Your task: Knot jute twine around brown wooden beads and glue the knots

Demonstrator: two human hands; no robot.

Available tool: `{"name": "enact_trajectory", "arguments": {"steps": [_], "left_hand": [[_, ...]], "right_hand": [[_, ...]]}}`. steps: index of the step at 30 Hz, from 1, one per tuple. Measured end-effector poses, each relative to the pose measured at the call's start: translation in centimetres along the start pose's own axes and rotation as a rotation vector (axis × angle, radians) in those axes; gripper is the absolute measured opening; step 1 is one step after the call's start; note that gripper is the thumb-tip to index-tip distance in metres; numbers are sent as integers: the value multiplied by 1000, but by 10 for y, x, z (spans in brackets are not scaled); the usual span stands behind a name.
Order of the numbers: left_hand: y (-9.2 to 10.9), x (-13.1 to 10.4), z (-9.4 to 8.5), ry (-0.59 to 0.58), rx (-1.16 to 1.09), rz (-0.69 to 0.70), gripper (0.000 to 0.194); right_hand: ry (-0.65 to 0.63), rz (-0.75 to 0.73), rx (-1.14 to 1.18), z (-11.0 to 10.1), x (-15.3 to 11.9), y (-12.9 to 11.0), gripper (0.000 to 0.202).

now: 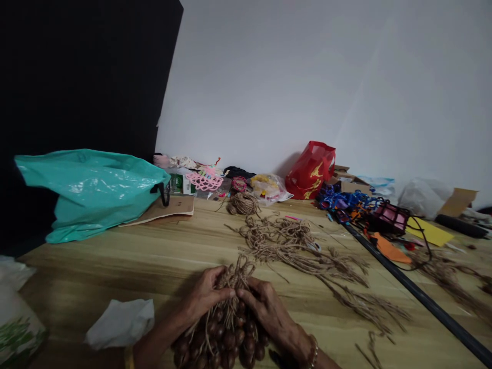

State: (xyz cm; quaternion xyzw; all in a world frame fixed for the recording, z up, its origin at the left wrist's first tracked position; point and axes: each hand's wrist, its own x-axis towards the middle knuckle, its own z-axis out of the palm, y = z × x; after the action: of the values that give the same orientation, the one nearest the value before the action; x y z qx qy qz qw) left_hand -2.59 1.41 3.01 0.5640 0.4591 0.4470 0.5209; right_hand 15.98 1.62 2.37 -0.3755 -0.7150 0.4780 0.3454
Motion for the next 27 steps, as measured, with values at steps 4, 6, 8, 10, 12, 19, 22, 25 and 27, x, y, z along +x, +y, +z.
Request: {"name": "enact_trajectory", "arguments": {"steps": [4,6,8,10,12,19,22,25,27], "left_hand": [[-3,-3,2,-78,-190,6,33],[-5,-4,3,-36,-286,-66,36],[-7,-3,5,22,-378,-163,37],[-7,-3,5,58,-450,-234,36],[-7,-3,4,74,-501,-252,36],[-2,-4,2,75,-565,-253,30],[-1,-4,3,95,-566,-229,24],[-1,-3,3,71,-526,-187,27],[-3,-3,4,46,-475,-115,34]], "right_hand": [[-46,19,46,3,1,2,40],[-19,4,49,2,2,4,39],[8,-1,72,0,5,6,38],[15,28,112,-1,6,9,38],[11,62,167,-2,7,11,38],[-17,80,218,-4,8,16,34],[-35,87,218,-3,8,17,34],[-65,80,214,-2,8,18,37],[-68,85,187,-2,6,17,40]]}}
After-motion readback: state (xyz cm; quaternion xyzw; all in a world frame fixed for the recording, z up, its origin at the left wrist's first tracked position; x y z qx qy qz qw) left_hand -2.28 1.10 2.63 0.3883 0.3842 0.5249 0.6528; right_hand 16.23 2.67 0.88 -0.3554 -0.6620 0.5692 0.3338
